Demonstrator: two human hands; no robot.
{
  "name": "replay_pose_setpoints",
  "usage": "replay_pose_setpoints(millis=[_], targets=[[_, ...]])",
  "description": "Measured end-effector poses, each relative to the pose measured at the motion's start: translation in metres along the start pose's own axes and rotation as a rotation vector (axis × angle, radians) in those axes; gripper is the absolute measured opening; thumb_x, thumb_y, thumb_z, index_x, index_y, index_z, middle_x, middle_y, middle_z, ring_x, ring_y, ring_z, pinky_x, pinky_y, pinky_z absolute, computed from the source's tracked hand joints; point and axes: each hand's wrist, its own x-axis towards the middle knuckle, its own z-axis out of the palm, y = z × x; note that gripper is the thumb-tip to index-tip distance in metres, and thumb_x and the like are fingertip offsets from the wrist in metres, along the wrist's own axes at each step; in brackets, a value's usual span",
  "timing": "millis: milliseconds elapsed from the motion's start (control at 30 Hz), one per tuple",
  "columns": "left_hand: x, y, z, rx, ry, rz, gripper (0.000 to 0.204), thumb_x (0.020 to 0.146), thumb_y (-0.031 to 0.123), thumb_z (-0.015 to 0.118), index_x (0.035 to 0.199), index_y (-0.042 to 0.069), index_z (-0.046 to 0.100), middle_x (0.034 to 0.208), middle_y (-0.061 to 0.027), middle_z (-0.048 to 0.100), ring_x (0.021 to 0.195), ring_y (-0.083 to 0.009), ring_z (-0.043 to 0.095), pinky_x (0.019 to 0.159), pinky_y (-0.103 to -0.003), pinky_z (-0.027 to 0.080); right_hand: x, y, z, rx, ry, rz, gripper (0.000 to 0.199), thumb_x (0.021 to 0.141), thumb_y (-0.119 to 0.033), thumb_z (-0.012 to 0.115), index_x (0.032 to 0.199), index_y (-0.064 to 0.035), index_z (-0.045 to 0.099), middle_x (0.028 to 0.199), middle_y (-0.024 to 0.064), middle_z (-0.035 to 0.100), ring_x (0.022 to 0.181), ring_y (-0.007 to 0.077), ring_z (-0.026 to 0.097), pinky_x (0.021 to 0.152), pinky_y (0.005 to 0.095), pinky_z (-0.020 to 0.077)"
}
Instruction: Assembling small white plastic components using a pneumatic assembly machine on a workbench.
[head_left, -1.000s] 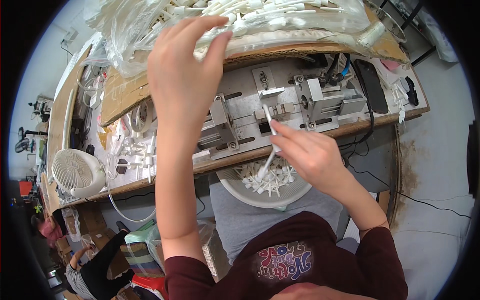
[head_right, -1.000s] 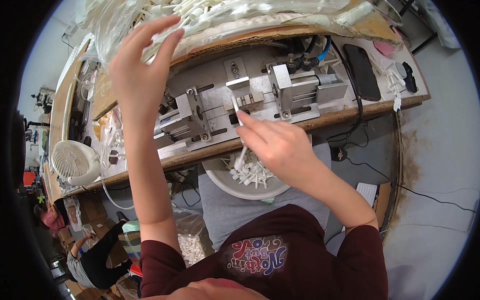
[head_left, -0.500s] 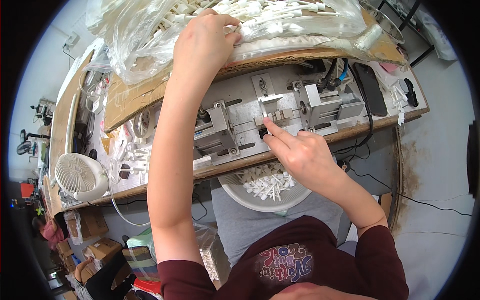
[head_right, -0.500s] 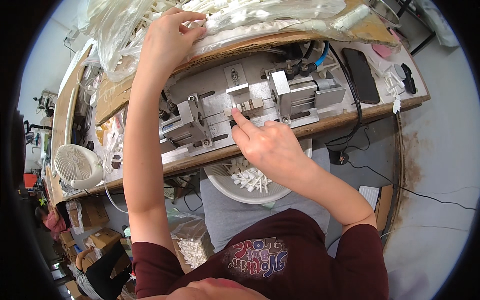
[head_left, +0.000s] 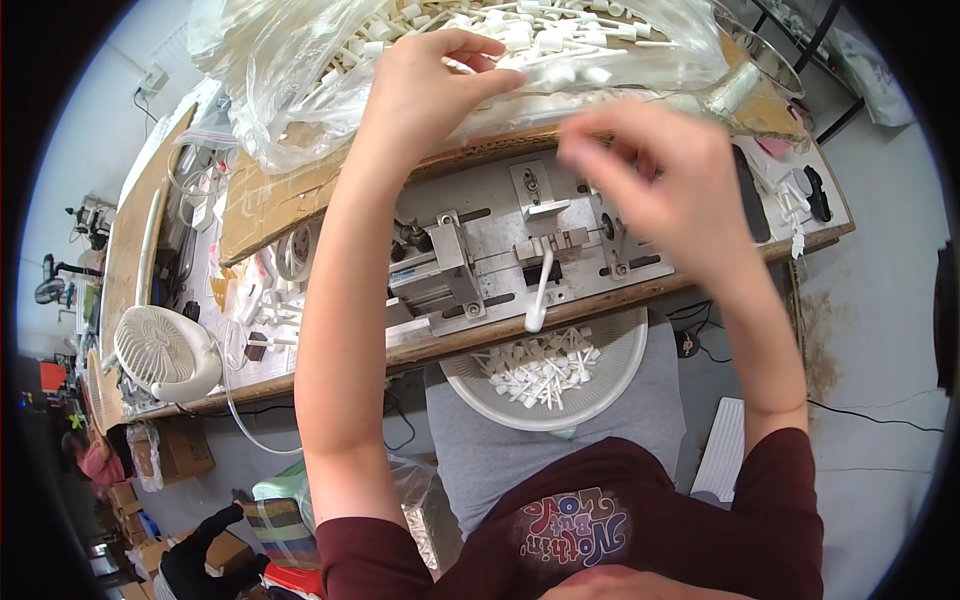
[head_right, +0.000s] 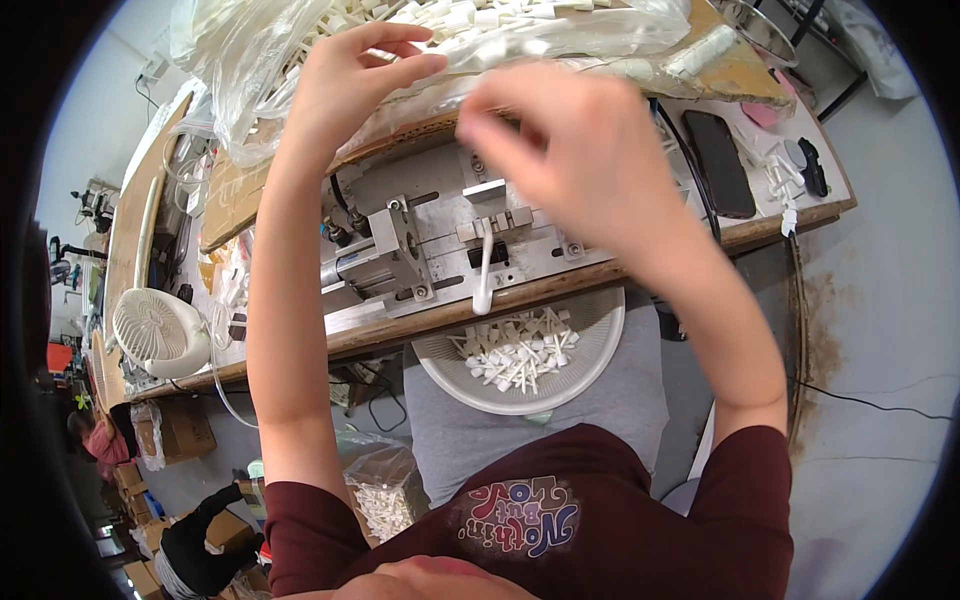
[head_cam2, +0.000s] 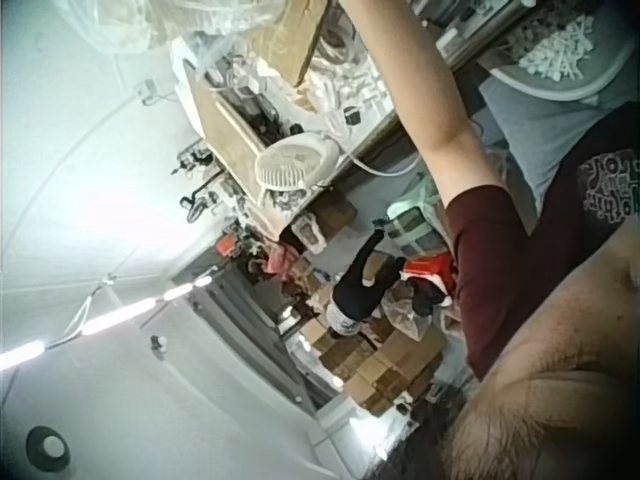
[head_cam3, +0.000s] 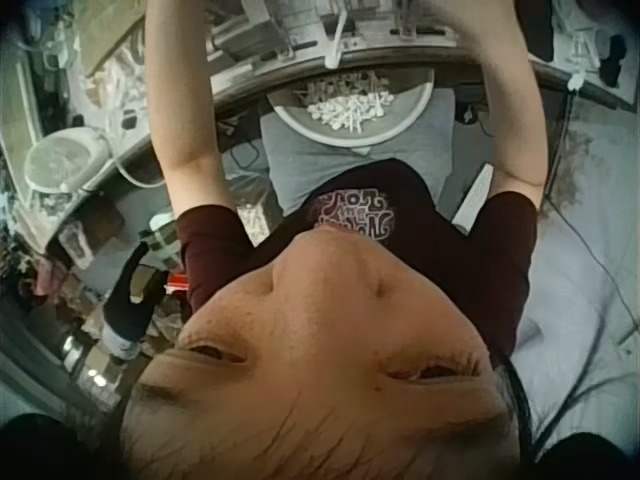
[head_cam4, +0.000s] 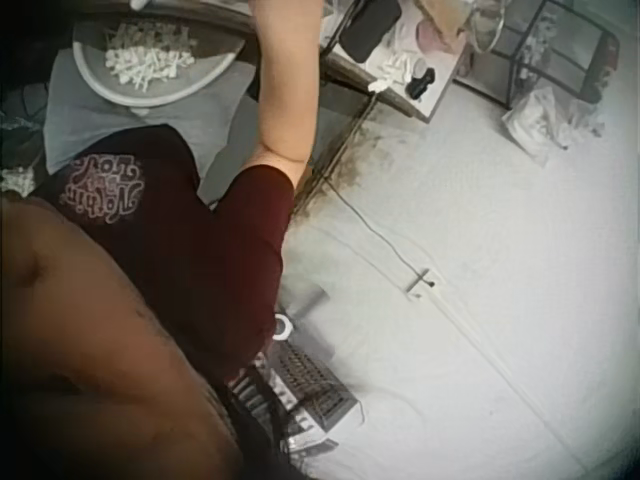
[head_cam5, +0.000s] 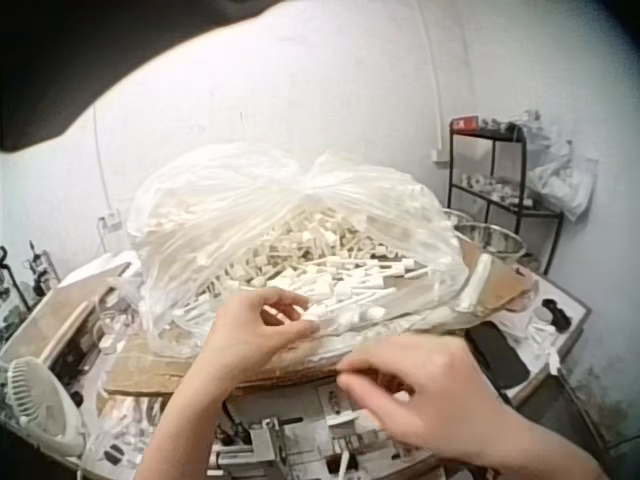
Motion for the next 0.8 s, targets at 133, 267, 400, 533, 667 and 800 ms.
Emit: replay_pose_setpoints(millis=[133, 267, 400, 533, 667, 800], targets=[[-0.016, 0.015, -0.009, -0.106, -0.076, -0.158, 0.034, 0.084, 0.029, 0.081, 0.109, 0.006, 0.077, 0.088, 0.0006, 0.065, 0.083, -0.0095, 0.067, 0.072, -0.025, 0.052, 0.069, 0.043, -0.010, -0.232, 0.043, 0.013, 0.024, 0.083, -0.015, 0.077, 0.102, -0.0004, 0.072, 0.095, 0.0124, 0.073, 0.080, 0.0202, 0.066, 0.072, 0.0300, 0.0530], [-0.039, 0.022, -0.006, -0.183, -0.004, -0.090, 0.024, 0.088, 0.013, 0.077, 0.109, 0.002, 0.076, 0.100, -0.0030, 0.061, 0.096, -0.0150, 0.071, 0.077, -0.022, 0.054, 0.108, 0.047, -0.008, -0.367, -0.301, 0.244, 0.044, 0.070, -0.027, 0.081, 0.101, 0.0027, 0.071, 0.101, 0.0241, 0.071, 0.096, 0.0377, 0.068, 0.084, 0.0404, 0.0548], [-0.062, 0.024, -0.005, -0.336, 0.013, -0.098, 0.025, 0.083, 0.002, 0.079, 0.107, 0.000, 0.073, 0.110, -0.0058, 0.063, 0.101, -0.0187, 0.070, 0.082, -0.028, 0.058, 0.123, 0.053, 0.007, -0.603, -0.522, 0.228, 0.043, 0.066, -0.028, 0.080, 0.096, 0.0029, 0.072, 0.096, 0.0255, 0.071, 0.097, 0.0375, 0.069, 0.084, 0.0431, 0.0550], [-0.075, 0.031, -0.007, -0.597, -0.087, -0.188, 0.026, 0.083, 0.000, 0.079, 0.107, -0.007, 0.071, 0.122, -0.0083, 0.061, 0.100, -0.0184, 0.069, 0.086, -0.029, 0.059, 0.119, 0.054, 0.010, -0.591, -0.530, 0.148, 0.038, 0.068, -0.022, 0.077, 0.096, 0.0025, 0.072, 0.095, 0.0257, 0.071, 0.096, 0.0385, 0.069, 0.084, 0.0448, 0.0544], [-0.102, 0.046, 0.001, -0.378, -0.024, -0.028, 0.029, 0.083, -0.004, 0.076, 0.111, 0.002, 0.074, 0.126, -0.0073, 0.060, 0.102, -0.0156, 0.068, 0.085, -0.027, 0.062, 0.101, 0.078, 0.000, -0.367, -0.331, -0.029, 0.028, 0.072, -0.015, 0.073, 0.095, 0.0015, 0.071, 0.095, 0.0239, 0.071, 0.094, 0.0393, 0.068, 0.083, 0.0455, 0.0536], [-0.149, 0.051, 0.020, -0.180, 0.017, 0.091, 0.034, 0.077, -0.003, 0.079, 0.109, 0.005, 0.076, 0.124, -0.0094, 0.063, 0.096, -0.0163, 0.069, 0.080, -0.027, 0.061, 0.075, 0.083, -0.012, -0.318, -0.115, -0.188, 0.023, 0.077, -0.009, 0.071, 0.097, 0.0014, 0.070, 0.094, 0.0210, 0.071, 0.090, 0.0374, 0.068, 0.082, 0.0430, 0.0535]])
